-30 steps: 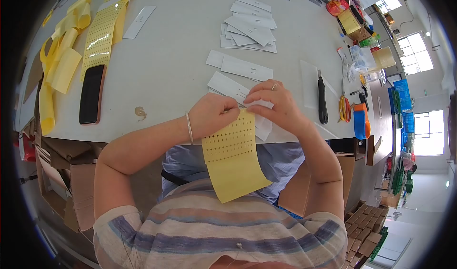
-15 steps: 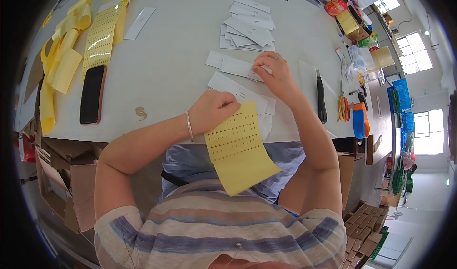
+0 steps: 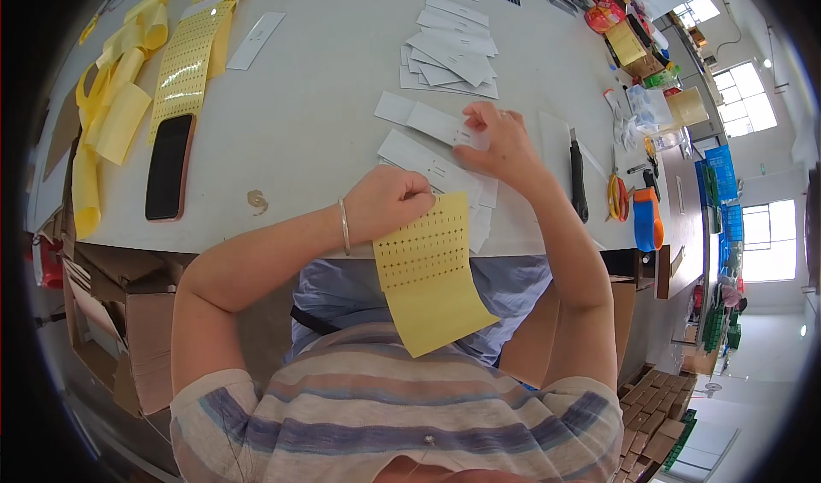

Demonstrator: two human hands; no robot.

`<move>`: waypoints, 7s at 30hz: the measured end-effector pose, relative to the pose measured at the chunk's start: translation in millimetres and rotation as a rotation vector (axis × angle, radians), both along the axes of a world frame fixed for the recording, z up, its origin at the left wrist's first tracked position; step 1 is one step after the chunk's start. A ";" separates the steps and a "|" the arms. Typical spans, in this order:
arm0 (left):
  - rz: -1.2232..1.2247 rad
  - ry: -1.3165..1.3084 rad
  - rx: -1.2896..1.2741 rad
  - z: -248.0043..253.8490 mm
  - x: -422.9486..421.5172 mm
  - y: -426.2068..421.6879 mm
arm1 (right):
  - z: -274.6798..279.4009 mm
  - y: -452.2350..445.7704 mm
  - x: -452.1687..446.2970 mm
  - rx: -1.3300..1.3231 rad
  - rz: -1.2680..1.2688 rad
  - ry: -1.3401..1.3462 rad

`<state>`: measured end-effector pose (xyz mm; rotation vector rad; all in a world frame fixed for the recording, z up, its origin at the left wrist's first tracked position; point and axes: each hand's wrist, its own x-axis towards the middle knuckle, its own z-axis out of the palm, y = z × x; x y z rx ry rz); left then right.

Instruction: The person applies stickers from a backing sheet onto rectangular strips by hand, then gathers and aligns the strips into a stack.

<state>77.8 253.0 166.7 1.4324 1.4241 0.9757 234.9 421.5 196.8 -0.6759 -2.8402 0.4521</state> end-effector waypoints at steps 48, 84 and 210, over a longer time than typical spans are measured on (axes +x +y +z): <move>-0.331 0.211 0.426 -14.4 17.7 -3.7 | 8.3 3.3 -7.3 -0.432 0.202 0.078; -0.073 0.251 0.245 9.6 39.0 9.7 | -28.0 47.6 20.8 0.264 0.041 0.285; -0.014 0.041 0.101 9.9 24.5 30.4 | -6.7 57.8 21.9 0.036 -0.131 -0.025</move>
